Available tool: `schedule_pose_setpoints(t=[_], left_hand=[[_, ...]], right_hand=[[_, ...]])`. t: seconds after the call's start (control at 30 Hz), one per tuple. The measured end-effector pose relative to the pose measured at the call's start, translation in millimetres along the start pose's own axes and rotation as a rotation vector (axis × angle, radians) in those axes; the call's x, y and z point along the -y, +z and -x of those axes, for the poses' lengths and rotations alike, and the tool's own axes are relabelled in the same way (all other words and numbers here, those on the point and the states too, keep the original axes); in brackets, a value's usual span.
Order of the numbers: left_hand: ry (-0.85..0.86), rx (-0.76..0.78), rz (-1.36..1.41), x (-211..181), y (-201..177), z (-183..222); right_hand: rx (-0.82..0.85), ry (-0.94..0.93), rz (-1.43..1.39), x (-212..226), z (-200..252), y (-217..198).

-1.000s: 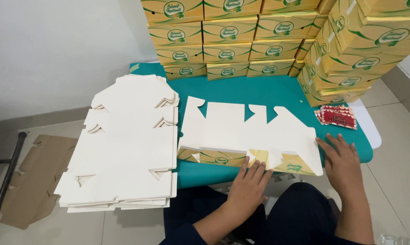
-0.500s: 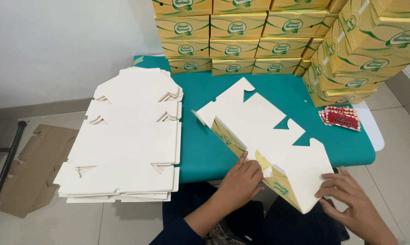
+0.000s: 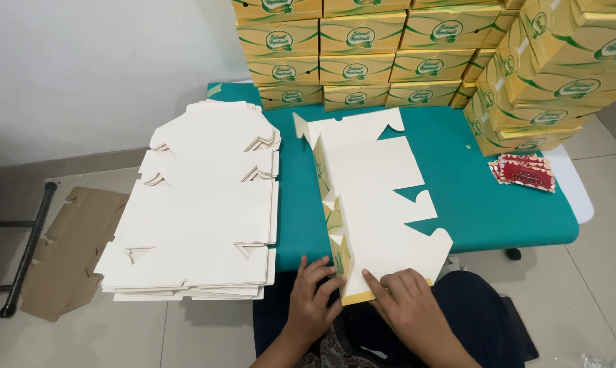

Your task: The person assembles flat cardboard pieces into small boxes by folding the sides and tucking the flaps. They place a small red packet inside each box, close the lid, and set the finished box aside. The person repeats this process with multiple cardboard pieces.

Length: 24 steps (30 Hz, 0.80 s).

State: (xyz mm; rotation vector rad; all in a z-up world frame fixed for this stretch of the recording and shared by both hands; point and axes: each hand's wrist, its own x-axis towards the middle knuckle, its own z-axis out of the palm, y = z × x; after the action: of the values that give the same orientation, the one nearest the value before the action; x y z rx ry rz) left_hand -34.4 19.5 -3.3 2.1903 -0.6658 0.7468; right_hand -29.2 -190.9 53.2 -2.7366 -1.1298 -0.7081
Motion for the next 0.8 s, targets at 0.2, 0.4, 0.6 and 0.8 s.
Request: schedule_pose_setpoints(t=[0.2,0.4,0.6,0.8], left_hand=[[0.197,-0.082,0.091,-6,-17,-3],[0.245,-0.070,0.106,-4,-35,-21],[0.337,-0.041,0.106,2,-41,-25],[0.276,-0.082,0.073,12,-46,-21]], right_hand=[[0.017,-0.022,0.065,13,-1,11],[-0.225,-0.090,-0.157,11,-7,5],[-0.270,-0.132,-0.208,9,-14,-8],[-0.278,-0.077,-0.062,-27,21,-10]])
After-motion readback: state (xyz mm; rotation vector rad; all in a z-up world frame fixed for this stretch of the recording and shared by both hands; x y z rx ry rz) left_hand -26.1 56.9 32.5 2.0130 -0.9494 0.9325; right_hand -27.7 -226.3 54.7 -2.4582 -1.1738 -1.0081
